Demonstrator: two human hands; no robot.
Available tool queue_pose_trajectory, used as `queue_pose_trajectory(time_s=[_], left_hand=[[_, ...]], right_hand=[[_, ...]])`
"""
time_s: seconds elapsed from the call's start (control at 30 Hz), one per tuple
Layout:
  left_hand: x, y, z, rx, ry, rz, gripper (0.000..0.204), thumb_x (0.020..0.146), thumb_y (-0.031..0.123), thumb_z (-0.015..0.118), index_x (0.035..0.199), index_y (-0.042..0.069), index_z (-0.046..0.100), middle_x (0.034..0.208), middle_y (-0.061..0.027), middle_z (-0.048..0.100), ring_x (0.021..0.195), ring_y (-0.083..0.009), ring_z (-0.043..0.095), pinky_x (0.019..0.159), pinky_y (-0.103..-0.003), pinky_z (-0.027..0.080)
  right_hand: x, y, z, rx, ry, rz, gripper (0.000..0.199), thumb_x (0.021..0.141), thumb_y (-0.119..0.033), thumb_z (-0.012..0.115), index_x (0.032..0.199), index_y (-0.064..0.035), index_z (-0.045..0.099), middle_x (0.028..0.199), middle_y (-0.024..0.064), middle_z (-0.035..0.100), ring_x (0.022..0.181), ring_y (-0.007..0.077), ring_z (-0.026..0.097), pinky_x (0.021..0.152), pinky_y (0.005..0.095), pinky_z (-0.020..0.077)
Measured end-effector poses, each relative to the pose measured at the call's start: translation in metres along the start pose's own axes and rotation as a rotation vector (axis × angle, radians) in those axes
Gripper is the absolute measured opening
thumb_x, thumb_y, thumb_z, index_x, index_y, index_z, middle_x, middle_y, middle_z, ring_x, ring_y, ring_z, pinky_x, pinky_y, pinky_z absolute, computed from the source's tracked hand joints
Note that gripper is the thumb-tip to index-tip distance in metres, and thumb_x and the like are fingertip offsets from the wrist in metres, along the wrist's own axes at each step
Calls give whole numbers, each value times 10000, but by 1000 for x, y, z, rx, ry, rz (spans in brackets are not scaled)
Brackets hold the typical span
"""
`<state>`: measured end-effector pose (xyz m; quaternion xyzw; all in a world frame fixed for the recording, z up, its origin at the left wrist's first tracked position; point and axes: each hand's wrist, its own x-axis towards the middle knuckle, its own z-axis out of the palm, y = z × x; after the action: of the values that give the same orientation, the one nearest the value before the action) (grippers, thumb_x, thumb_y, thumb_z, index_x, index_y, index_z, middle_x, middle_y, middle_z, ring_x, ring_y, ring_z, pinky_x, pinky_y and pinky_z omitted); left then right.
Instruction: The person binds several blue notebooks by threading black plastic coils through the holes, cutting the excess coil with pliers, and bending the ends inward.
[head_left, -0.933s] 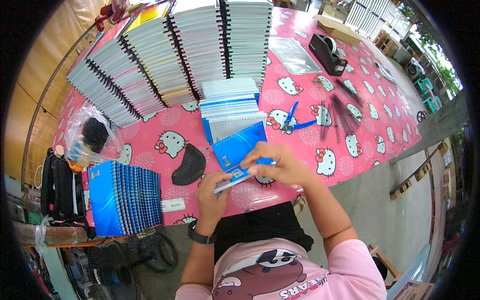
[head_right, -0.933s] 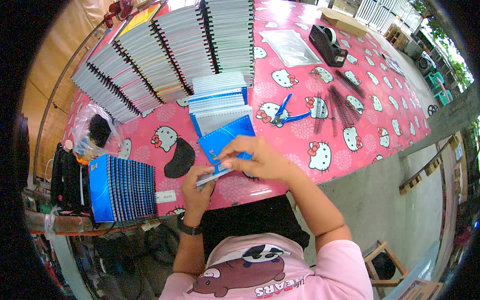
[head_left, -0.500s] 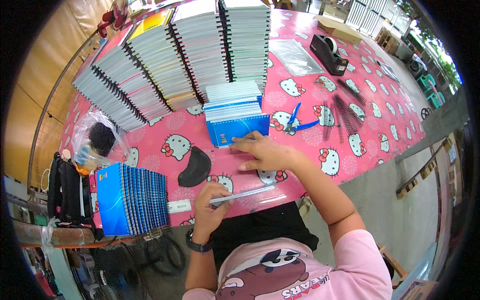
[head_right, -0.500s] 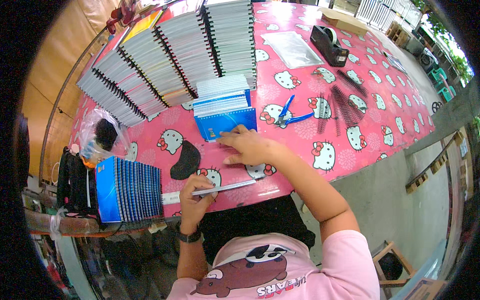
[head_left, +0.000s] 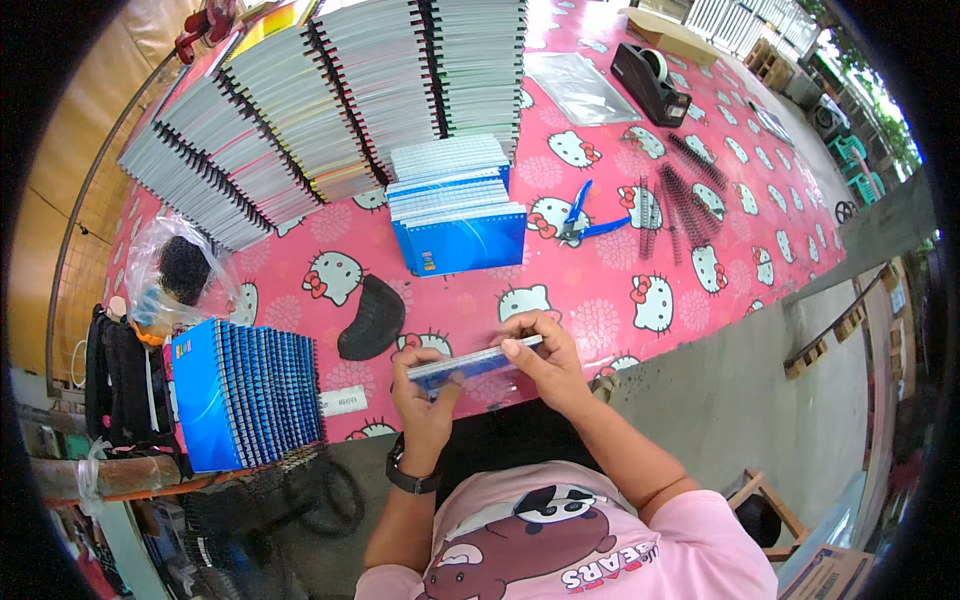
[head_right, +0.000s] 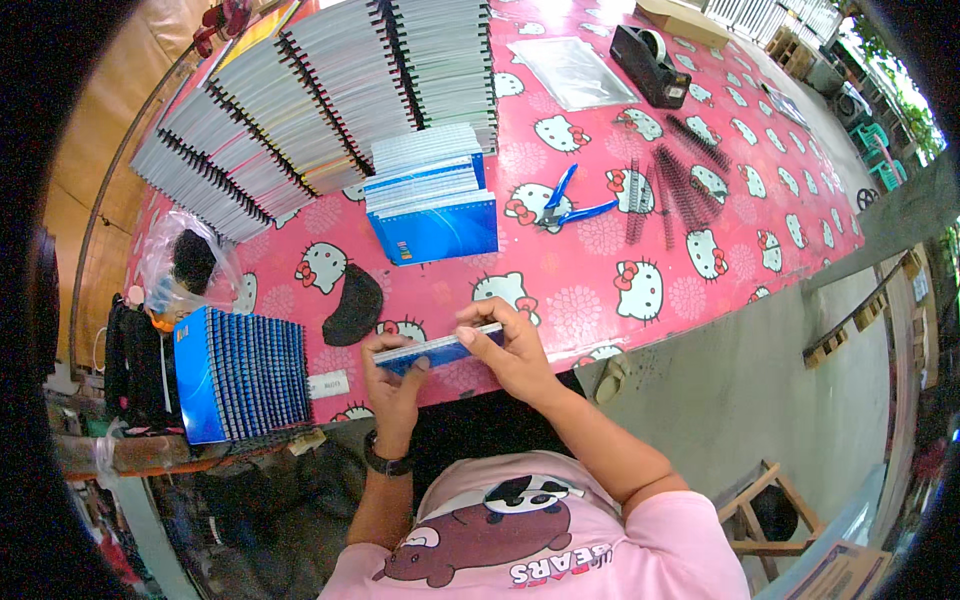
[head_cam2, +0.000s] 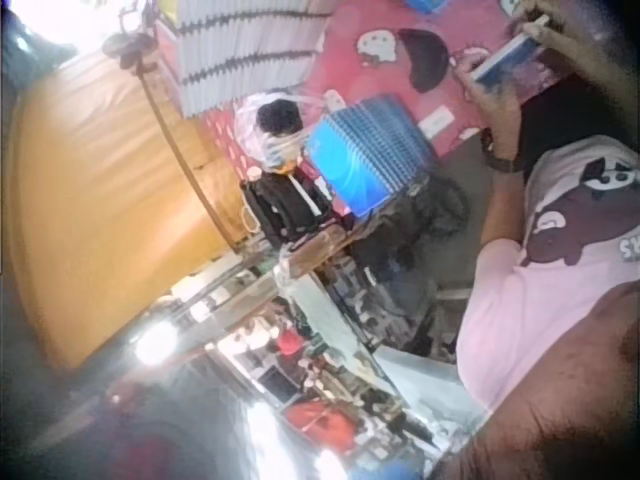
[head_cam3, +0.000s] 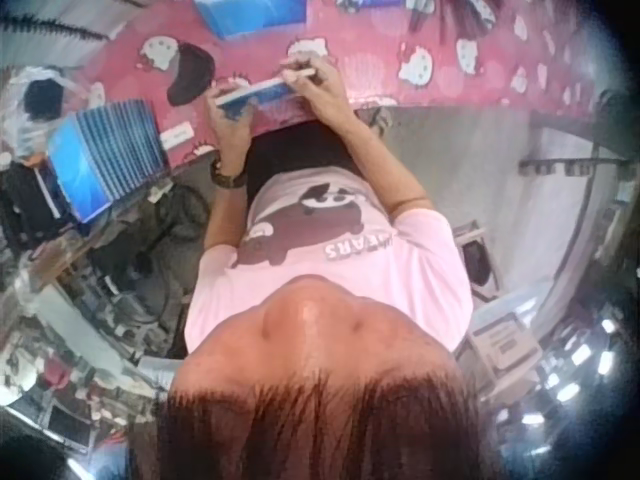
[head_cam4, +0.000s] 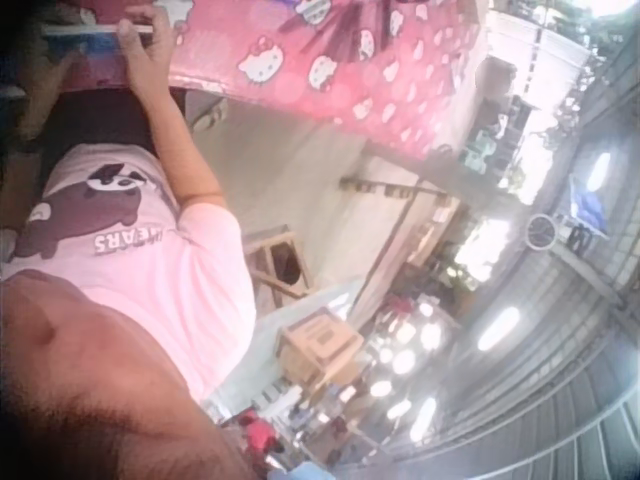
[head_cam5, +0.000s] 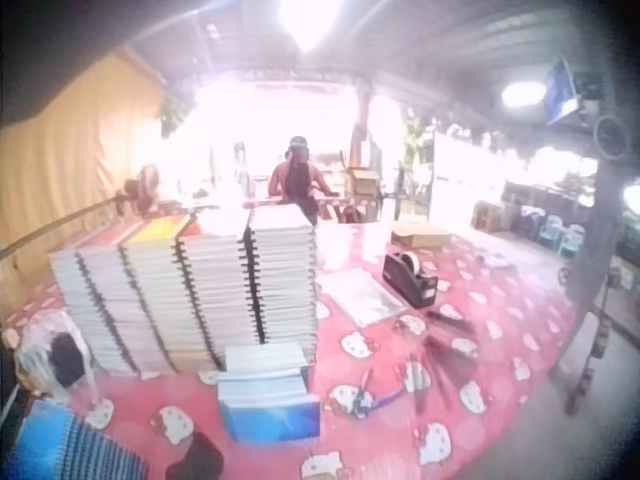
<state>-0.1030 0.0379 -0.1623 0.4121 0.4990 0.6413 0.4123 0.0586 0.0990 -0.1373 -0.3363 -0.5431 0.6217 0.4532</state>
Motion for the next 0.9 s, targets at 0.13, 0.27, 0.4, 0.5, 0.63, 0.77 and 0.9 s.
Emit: queue_pose_trajectory(time_s=[0.13,0.27,0.4,0.5,0.63,0.77,0.9], left_hand=[[-3,0,-8,147,-41,235,354,756,-44,640,1043,34,448,942,-60,506,843,-110,511,730,-243,433],[-7,10,1,81,20,40,375,781,32,644,1102,43,451,1045,-85,516,1023,-202,498,909,-341,394],[-9,41,22,900,214,638,549,776,54,630,1276,32,404,1246,-159,462,1057,-248,499,988,-462,324],[0,42,30,992,-44,659,462,761,40,624,1209,80,520,1153,-91,554,984,-210,544,945,-440,313],[7,44,26,980,-150,620,348,707,-33,613,1013,125,660,949,5,621,855,-157,575,799,-331,330],[6,45,31,948,-166,636,343,688,-34,622,981,137,673,932,0,619,818,-160,569,765,-322,327],[8,42,30,931,-138,653,328,684,-22,645,965,143,677,922,-1,620,797,-158,561,757,-321,329]], right_hand=[[-1,2,-3,-109,-117,-104,290,813,-70,662,1077,-48,545,880,0,558,811,86,522,755,250,426],[2,13,-6,-99,-152,-60,373,750,30,687,1080,-56,534,896,9,565,859,92,537,758,243,427],[3,21,-2,-161,-133,-98,343,768,54,652,1070,-52,527,915,5,548,844,87,522,744,239,426],[5,18,-10,-274,-194,-183,336,764,22,656,1067,-37,523,962,55,551,875,156,543,770,290,443],[33,-25,-73,-589,-384,-133,351,706,-19,584,1055,-52,569,1007,95,575,927,224,572,808,325,465],[86,-47,-200,-987,693,-272,215,782,-86,564,977,-39,641,892,148,655,819,289,628,719,362,488],[105,-27,-253,-1384,707,-56,281,779,-118,616,1044,-24,601,1019,174,630,939,335,596,825,416,464]])
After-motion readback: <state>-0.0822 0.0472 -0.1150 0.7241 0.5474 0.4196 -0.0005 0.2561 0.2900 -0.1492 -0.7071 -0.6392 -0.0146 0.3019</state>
